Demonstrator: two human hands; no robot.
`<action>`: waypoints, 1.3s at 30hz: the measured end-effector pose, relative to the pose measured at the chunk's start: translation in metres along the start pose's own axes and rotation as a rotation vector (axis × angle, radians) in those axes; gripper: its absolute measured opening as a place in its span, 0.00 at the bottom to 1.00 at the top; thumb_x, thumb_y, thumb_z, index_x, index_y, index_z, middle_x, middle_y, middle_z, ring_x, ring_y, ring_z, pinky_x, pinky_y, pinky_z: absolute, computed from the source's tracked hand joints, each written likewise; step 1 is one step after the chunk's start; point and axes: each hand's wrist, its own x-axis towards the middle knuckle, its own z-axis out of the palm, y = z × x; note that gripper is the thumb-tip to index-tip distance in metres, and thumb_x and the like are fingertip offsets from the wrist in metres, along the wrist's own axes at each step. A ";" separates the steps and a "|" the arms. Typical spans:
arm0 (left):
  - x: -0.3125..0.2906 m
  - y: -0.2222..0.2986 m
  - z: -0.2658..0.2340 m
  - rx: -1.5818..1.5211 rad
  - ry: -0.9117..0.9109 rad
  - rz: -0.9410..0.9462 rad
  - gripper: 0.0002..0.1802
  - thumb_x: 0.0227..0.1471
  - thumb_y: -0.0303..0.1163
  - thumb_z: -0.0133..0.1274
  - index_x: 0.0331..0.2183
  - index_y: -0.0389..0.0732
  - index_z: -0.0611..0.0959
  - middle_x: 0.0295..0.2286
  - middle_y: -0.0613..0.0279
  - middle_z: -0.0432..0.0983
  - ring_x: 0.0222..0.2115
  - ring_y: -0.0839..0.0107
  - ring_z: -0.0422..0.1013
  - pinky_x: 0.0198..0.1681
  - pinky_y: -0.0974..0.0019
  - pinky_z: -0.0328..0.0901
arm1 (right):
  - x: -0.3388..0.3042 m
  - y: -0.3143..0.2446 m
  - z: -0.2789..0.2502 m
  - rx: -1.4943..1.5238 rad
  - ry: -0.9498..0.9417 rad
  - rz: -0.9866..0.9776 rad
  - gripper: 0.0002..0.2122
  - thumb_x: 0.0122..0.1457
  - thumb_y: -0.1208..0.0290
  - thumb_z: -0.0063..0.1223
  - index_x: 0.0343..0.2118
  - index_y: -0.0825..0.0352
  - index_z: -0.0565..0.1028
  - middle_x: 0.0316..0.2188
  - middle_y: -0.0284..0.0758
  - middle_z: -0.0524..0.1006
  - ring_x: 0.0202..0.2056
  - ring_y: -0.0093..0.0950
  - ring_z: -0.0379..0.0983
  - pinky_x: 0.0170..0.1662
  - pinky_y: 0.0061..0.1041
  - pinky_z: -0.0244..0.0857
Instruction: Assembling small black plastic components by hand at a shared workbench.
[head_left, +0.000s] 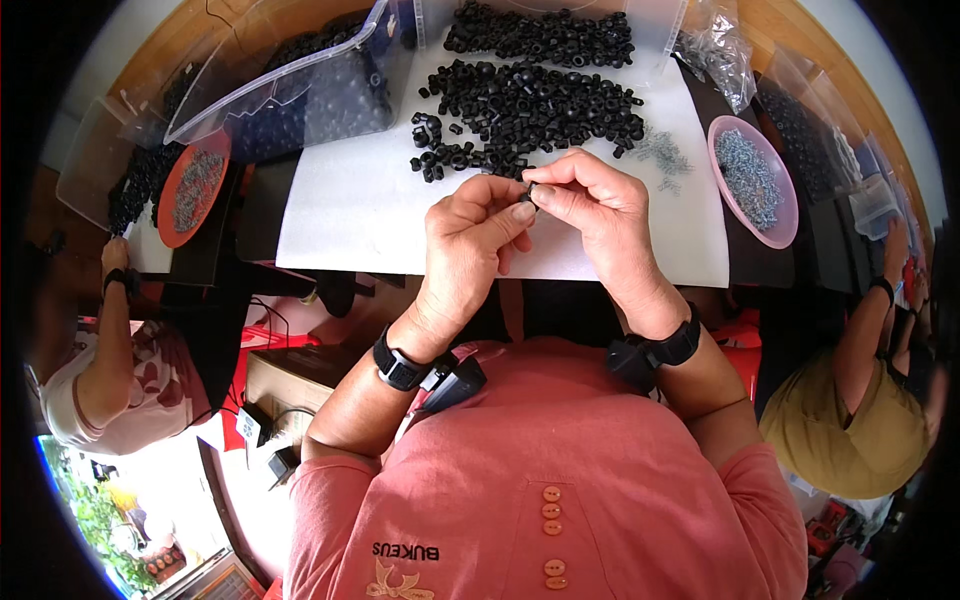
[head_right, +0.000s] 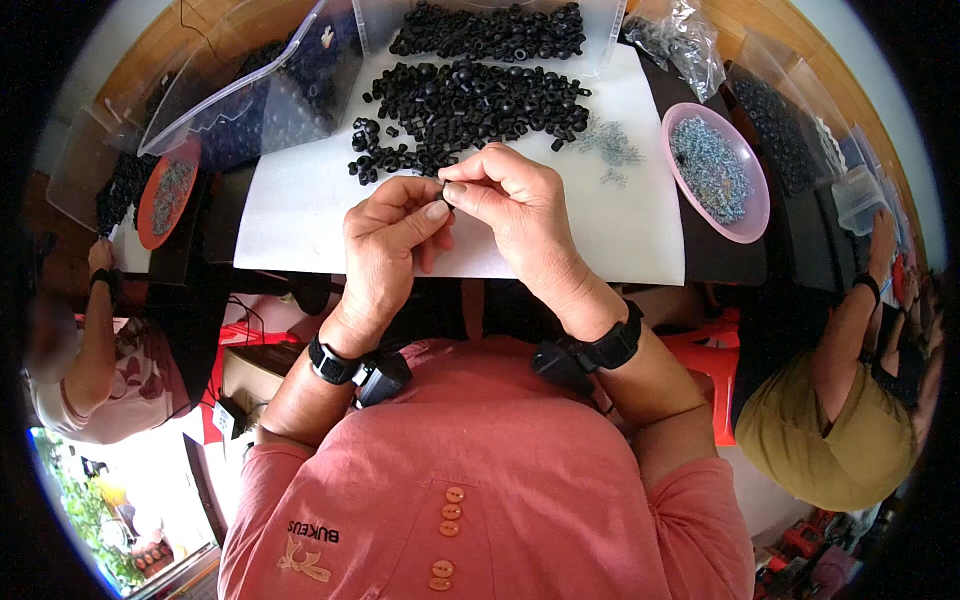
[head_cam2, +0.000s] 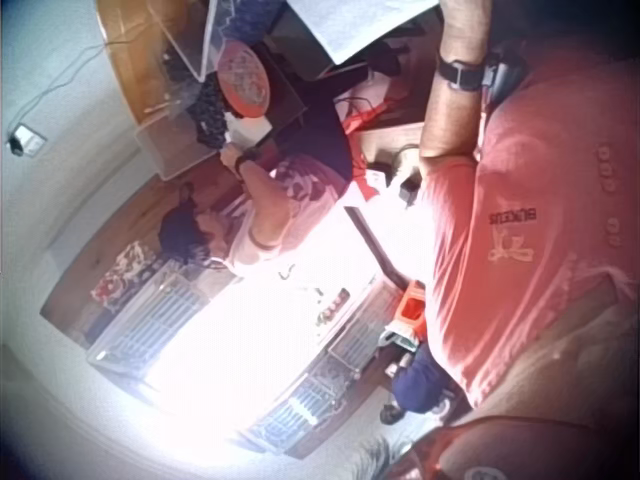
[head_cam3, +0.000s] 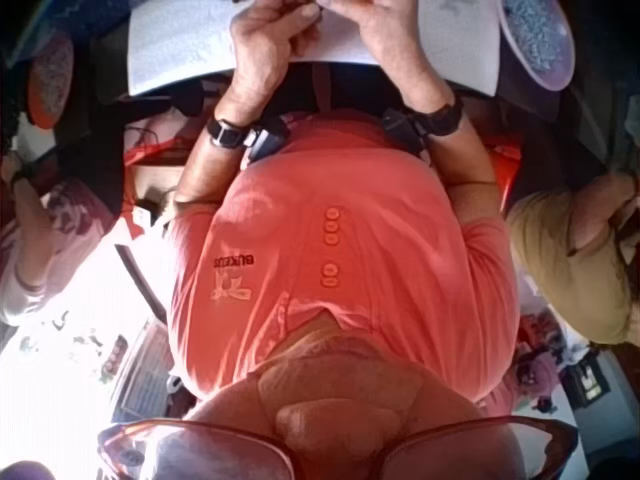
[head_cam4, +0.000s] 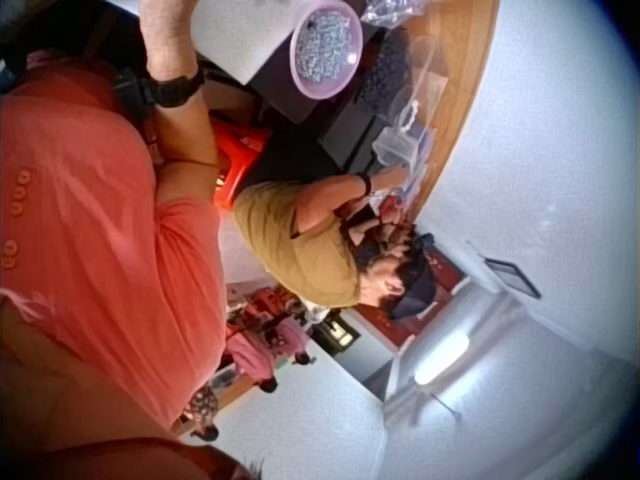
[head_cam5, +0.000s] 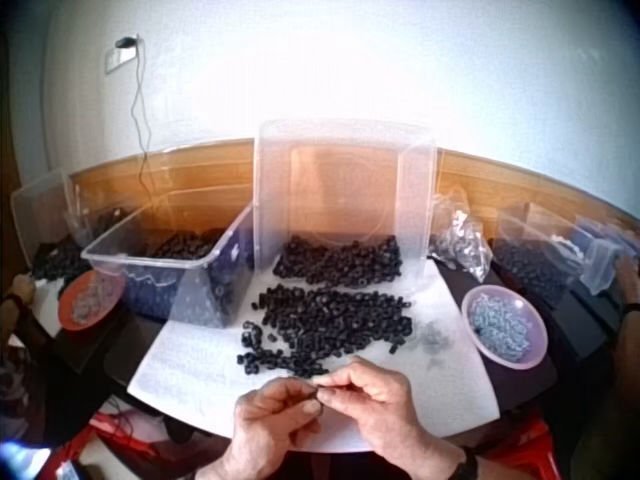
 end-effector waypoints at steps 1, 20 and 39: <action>0.000 0.000 0.000 -0.003 0.003 -0.004 0.06 0.56 0.26 0.56 0.36 0.34 0.80 0.20 0.66 0.75 0.17 0.84 0.66 0.16 0.79 0.58 | -0.001 0.002 0.000 -0.001 -0.001 0.001 0.05 0.54 0.83 0.58 0.34 0.71 0.79 0.31 0.31 0.77 0.33 0.18 0.73 0.39 0.17 0.68; -0.001 0.002 -0.003 -0.101 -0.013 -0.014 0.05 0.56 0.25 0.56 0.35 0.34 0.80 0.23 0.65 0.76 0.19 0.82 0.70 0.16 0.80 0.60 | 0.001 0.000 0.003 0.032 0.034 -0.051 0.06 0.55 0.84 0.57 0.36 0.71 0.80 0.31 0.29 0.76 0.34 0.18 0.72 0.41 0.17 0.67; -0.002 0.002 -0.004 -0.081 -0.014 -0.021 0.06 0.56 0.25 0.56 0.36 0.32 0.80 0.24 0.63 0.76 0.19 0.80 0.70 0.16 0.80 0.60 | 0.000 -0.009 0.004 0.035 0.040 -0.045 0.05 0.55 0.85 0.56 0.35 0.73 0.78 0.28 0.31 0.74 0.31 0.18 0.70 0.36 0.17 0.66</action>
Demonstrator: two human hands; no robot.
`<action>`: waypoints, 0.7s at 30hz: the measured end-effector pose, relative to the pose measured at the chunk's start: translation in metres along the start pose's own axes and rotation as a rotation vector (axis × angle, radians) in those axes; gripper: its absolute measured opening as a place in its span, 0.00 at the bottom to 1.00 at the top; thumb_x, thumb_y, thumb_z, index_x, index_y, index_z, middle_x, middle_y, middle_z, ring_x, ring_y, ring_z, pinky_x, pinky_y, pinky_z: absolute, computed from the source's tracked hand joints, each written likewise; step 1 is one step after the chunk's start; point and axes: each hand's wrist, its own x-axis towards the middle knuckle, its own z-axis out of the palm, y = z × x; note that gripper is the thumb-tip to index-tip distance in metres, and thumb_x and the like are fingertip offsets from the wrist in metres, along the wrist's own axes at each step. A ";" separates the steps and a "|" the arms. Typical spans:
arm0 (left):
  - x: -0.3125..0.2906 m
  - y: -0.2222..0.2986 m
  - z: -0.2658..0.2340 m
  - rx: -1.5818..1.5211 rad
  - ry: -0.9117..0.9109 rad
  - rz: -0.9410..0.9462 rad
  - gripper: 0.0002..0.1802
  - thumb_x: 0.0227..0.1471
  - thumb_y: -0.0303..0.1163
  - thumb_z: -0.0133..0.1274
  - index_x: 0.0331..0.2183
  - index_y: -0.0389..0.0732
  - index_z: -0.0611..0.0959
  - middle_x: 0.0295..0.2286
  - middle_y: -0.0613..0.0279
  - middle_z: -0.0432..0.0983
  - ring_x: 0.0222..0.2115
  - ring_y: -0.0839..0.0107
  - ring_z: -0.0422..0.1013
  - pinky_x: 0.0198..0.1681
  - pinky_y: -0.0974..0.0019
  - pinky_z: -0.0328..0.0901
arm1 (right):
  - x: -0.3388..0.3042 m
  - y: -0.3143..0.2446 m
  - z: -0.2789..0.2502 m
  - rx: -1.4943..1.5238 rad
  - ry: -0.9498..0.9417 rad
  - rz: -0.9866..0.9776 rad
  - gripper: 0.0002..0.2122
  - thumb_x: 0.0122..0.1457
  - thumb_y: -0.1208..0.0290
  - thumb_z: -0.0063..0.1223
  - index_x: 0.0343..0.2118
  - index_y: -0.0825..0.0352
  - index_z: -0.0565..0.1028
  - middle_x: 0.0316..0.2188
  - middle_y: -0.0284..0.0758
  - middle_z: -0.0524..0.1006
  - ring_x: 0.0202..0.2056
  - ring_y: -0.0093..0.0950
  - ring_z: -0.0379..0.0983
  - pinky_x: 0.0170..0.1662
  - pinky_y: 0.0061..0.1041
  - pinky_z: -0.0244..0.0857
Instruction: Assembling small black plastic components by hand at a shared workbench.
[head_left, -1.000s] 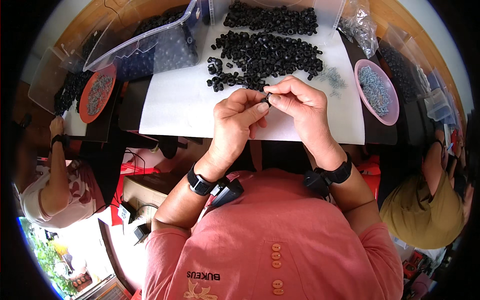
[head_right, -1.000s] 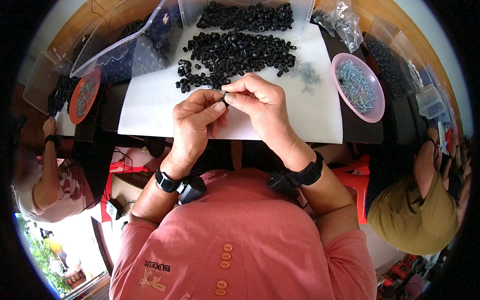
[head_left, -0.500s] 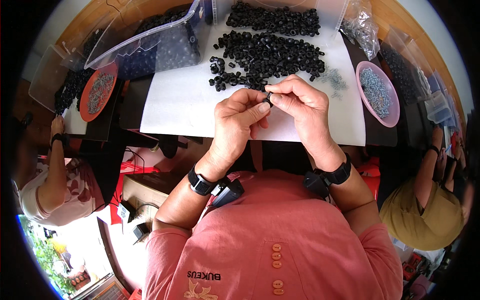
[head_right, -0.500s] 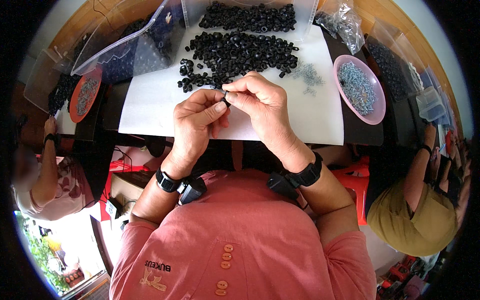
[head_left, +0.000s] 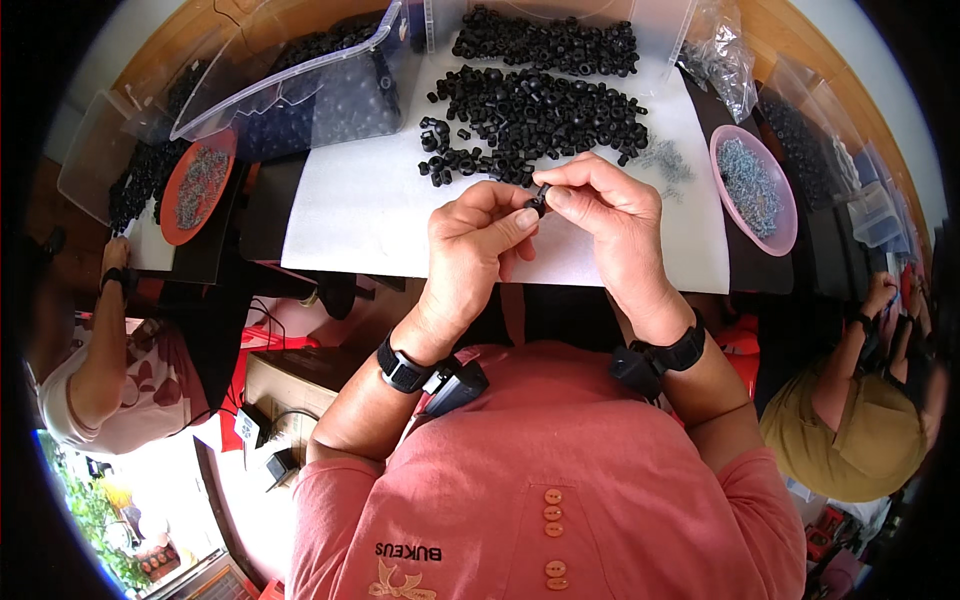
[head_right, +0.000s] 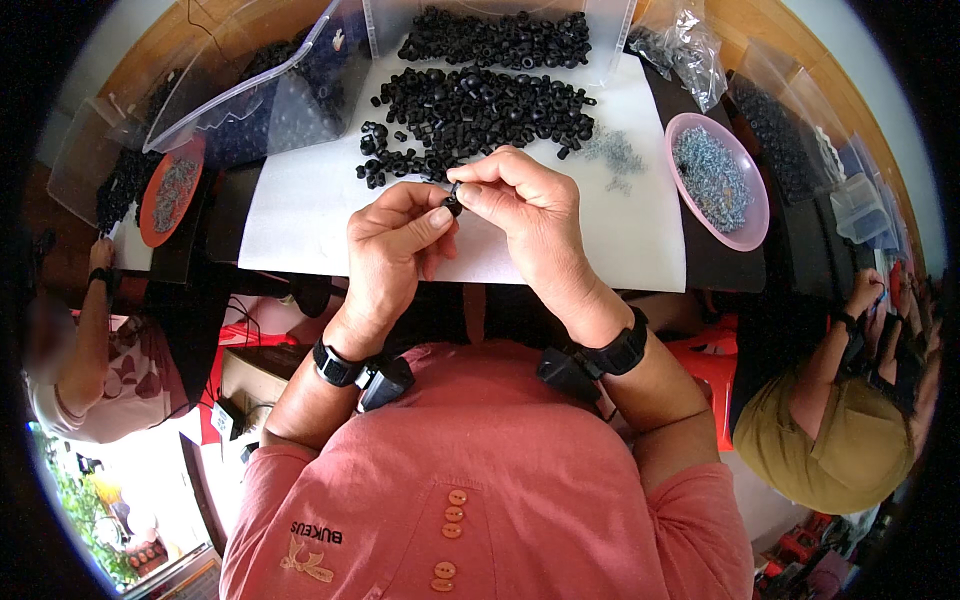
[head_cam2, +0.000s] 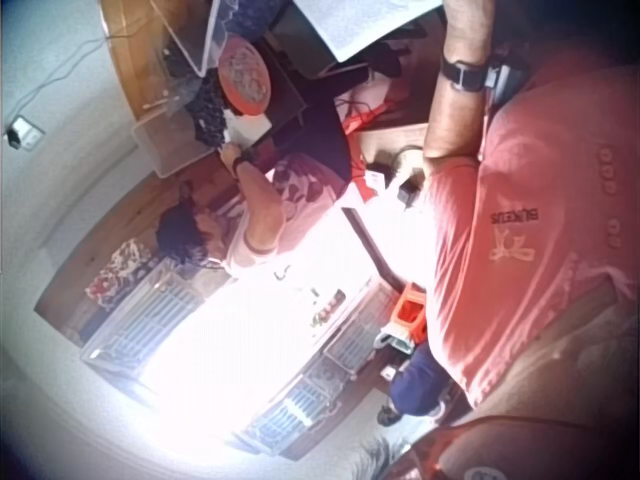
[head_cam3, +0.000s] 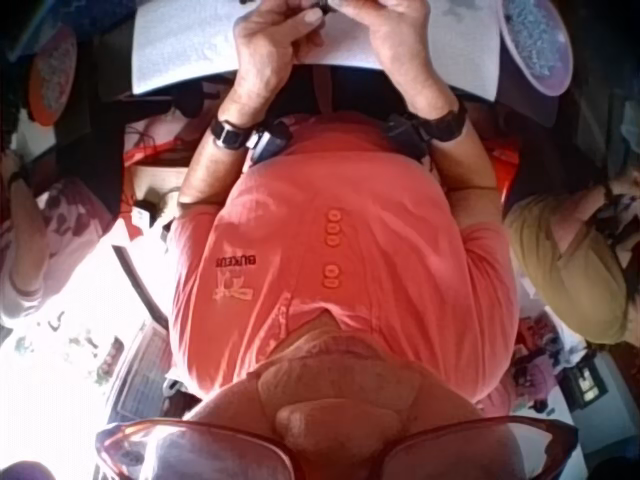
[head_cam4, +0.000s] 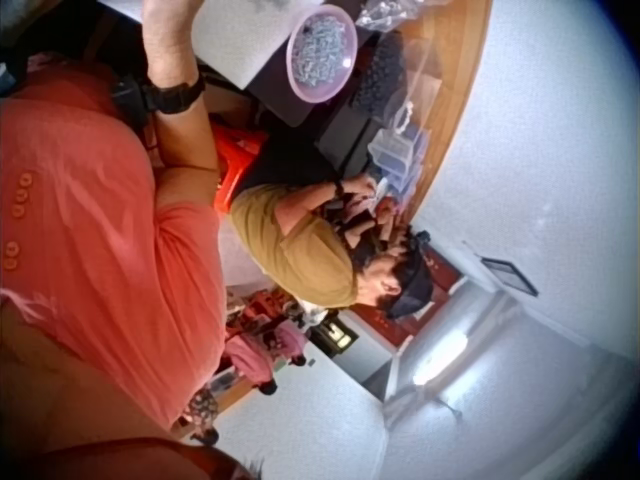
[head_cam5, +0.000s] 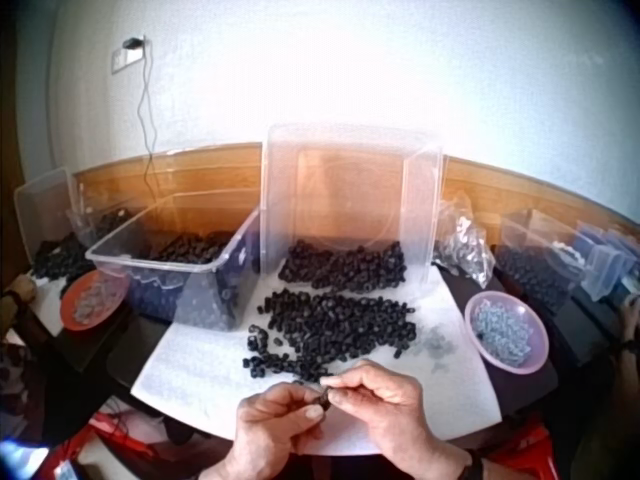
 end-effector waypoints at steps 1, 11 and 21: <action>0.000 0.001 0.000 0.019 -0.003 -0.012 0.08 0.56 0.26 0.56 0.37 0.31 0.79 0.24 0.61 0.77 0.19 0.79 0.71 0.17 0.79 0.60 | 0.000 0.002 -0.001 0.000 0.000 -0.001 0.05 0.55 0.85 0.56 0.35 0.73 0.78 0.28 0.31 0.74 0.31 0.18 0.70 0.36 0.17 0.66; 0.002 -0.004 0.000 -0.025 -0.001 0.017 0.04 0.55 0.24 0.56 0.34 0.34 0.80 0.23 0.66 0.76 0.19 0.81 0.70 0.15 0.80 0.60 | 0.000 0.009 -0.001 -0.163 -0.061 -0.165 0.06 0.56 0.86 0.55 0.36 0.73 0.79 0.31 0.30 0.75 0.33 0.17 0.69 0.37 0.15 0.63; -0.001 -0.003 0.001 0.001 0.007 0.020 0.03 0.54 0.22 0.56 0.33 0.34 0.80 0.22 0.65 0.75 0.18 0.83 0.69 0.14 0.80 0.58 | -0.003 0.009 -0.006 -0.104 -0.105 -0.090 0.07 0.56 0.86 0.55 0.37 0.73 0.79 0.28 0.28 0.72 0.32 0.16 0.67 0.35 0.15 0.61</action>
